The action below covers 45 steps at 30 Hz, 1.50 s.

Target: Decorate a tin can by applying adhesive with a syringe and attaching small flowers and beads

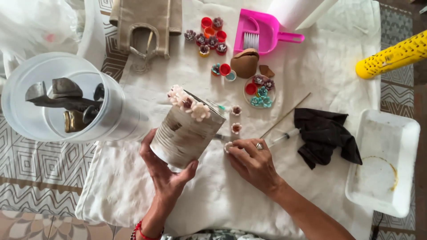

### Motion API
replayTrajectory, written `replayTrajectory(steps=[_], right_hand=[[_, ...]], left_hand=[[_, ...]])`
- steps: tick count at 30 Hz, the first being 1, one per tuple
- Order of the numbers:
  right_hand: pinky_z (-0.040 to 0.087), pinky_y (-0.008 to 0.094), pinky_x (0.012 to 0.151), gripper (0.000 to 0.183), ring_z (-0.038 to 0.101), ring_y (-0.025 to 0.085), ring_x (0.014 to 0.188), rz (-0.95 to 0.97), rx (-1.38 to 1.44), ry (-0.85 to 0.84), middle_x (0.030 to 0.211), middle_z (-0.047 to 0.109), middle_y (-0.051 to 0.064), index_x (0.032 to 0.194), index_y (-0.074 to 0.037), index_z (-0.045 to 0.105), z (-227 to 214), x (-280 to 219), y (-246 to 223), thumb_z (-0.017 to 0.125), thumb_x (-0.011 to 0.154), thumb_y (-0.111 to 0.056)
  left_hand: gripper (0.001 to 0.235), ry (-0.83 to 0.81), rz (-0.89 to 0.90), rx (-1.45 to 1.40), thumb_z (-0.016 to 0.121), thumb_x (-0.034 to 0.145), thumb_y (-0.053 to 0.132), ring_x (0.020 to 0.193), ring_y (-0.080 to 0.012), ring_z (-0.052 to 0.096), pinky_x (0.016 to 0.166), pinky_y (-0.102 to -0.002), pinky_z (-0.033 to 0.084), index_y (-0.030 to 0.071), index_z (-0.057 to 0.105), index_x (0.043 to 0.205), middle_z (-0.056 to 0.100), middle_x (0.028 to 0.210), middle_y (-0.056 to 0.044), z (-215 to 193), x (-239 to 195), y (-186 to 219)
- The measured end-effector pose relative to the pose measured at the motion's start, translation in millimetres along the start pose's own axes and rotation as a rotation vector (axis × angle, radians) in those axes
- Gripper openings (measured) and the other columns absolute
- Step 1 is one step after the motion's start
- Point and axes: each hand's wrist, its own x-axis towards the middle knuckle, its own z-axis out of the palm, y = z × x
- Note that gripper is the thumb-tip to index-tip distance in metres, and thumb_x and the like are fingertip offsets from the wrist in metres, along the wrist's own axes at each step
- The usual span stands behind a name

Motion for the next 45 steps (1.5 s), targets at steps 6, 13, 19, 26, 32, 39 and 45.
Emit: replayTrajectory(steps=[6, 13, 19, 26, 32, 39, 45], right_hand=[[0.047, 0.04, 0.085, 0.022, 0.073, 0.024, 0.091, 0.059, 0.015, 0.07, 0.105, 0.075, 0.011, 0.107, -0.005, 0.067, 2.6, -9.3, 9.5, 0.073, 0.097, -0.023], [0.047, 0.039, 0.082, 0.022, 0.07, 0.025, 0.094, 0.197, -0.103, -0.005, 0.109, 0.073, 0.008, 0.111, -0.007, 0.066, -1.3, 16.4, 36.6, 0.076, 0.097, -0.02], [0.056, 0.039, 0.074, 0.017, 0.072, 0.028, 0.096, 0.148, 0.121, -0.103, 0.114, 0.071, 0.01, 0.113, -0.009, 0.071, 0.9, 13.9, 43.5, 0.074, 0.097, -0.013], [0.056, 0.034, 0.077, 0.007, 0.072, 0.022, 0.086, 0.129, 0.228, -0.005, 0.106, 0.074, 0.008, 0.102, -0.007, 0.073, -1.2, 21.6, 40.8, 0.074, 0.095, -0.007], [0.06, 0.032, 0.079, 0.013, 0.073, 0.023, 0.087, 0.063, 0.299, 0.273, 0.097, 0.075, 0.014, 0.096, -0.002, 0.072, -21.6, 49.7, 18.5, 0.081, 0.087, 0.0], [0.061, 0.033, 0.075, 0.014, 0.072, 0.027, 0.086, -0.114, 0.196, 0.475, 0.102, 0.074, 0.016, 0.095, -0.005, 0.069, -28.9, 82.7, -4.9, 0.081, 0.088, -0.003], [0.061, 0.036, 0.075, 0.014, 0.071, 0.029, 0.083, -0.082, 0.239, 0.505, 0.101, 0.074, 0.016, 0.09, -0.007, 0.068, -16.8, 85.8, -8.2, 0.081, 0.087, -0.003]], left_hand=[[0.097, 0.002, -0.038, -0.102, 0.08, 0.07, 0.037, 0.126, -0.0324, 0.048, 0.107, -0.044, 0.045, 0.006, 0.028, 0.147, 0.037, 0.14, -0.02, 0.6, 1.7, 4.0], [0.098, 0.01, -0.01, -0.058, 0.078, 0.069, 0.04, 0.128, -0.0315, 0.046, 0.109, -0.045, 0.042, 0.005, 0.029, 0.146, 0.037, 0.14, -0.018, 2.0, 1.1, 0.3], [0.099, 0.004, -0.016, -0.056, 0.079, 0.068, 0.036, 0.13, -0.0313, 0.045, 0.112, -0.044, 0.041, 0.005, 0.029, 0.148, 0.037, 0.142, -0.019, 1.1, -0.3, -1.2], [0.098, -0.015, -0.039, -0.122, 0.08, 0.069, 0.037, 0.13, -0.0302, 0.046, 0.111, -0.042, 0.042, 0.004, 0.029, 0.146, 0.038, 0.141, -0.019, 1.4, -1.0, -1.1], [0.096, -0.01, -0.029, -0.161, 0.082, 0.068, 0.035, 0.129, -0.0289, 0.05, 0.109, -0.041, 0.046, 0.005, 0.032, 0.145, 0.041, 0.141, -0.018, 2.4, 2.3, -1.6], [0.097, -0.028, -0.05, -0.151, 0.082, 0.065, 0.032, 0.128, -0.0282, 0.051, 0.108, -0.04, 0.047, 0.006, 0.033, 0.145, 0.042, 0.141, -0.018, 3.0, -1.4, -4.7], [0.096, -0.037, -0.056, -0.161, 0.082, 0.068, 0.036, 0.123, -0.0272, 0.053, 0.105, -0.038, 0.048, 0.005, 0.032, 0.144, 0.044, 0.139, -0.018, 1.8, 0.1, -1.9]])
